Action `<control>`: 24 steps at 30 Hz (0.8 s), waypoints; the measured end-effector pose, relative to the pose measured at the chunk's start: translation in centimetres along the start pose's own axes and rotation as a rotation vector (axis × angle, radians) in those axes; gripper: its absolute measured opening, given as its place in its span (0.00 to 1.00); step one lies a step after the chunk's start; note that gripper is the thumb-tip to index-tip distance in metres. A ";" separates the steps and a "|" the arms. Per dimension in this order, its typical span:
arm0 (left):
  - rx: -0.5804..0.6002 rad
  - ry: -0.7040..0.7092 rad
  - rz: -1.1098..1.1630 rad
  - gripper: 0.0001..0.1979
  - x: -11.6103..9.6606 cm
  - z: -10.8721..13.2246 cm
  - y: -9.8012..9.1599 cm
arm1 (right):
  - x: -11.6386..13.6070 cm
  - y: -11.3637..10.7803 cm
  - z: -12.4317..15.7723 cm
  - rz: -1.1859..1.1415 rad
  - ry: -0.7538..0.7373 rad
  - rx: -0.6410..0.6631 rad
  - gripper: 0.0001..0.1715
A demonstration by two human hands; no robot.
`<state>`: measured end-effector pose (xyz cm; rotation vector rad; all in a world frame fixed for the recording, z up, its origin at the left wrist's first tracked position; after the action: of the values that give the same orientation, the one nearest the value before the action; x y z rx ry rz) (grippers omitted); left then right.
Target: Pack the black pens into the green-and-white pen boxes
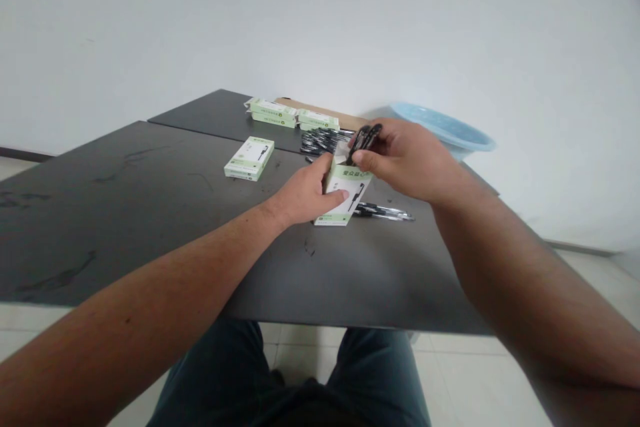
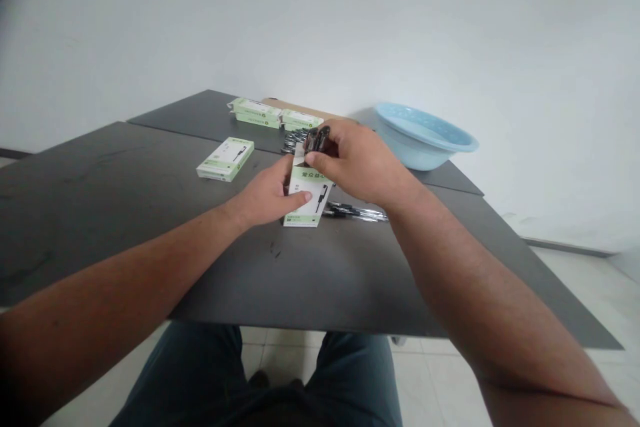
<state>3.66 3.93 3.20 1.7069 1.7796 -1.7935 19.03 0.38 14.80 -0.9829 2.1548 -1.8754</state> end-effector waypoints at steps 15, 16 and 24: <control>0.004 -0.002 0.038 0.26 0.1 0.0 0.0 | -1.0 0.3 2.7 0.003 -0.009 -0.266 0.18; 0.003 -0.001 0.033 0.27 0.1 0.0 0.0 | -1.4 0.3 3.0 -0.032 -0.008 -0.299 0.17; -0.018 0.014 -0.010 0.28 -0.1 -0.2 -0.1 | -7.4 1.4 5.7 0.062 0.226 -0.198 0.13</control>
<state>3.71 4.03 3.40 1.7112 1.8068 -1.7683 27.10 -0.38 9.91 -0.7553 2.5089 -1.8514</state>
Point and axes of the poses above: each hand's wrist, its own z-axis away from the middle knuckle, its own y-axis out of the palm, x = y × z, the point moved 6 cm from there along -z, towards the middle knuckle, and after that the axes turned 13 degrees about x, right-handed, at the moved point
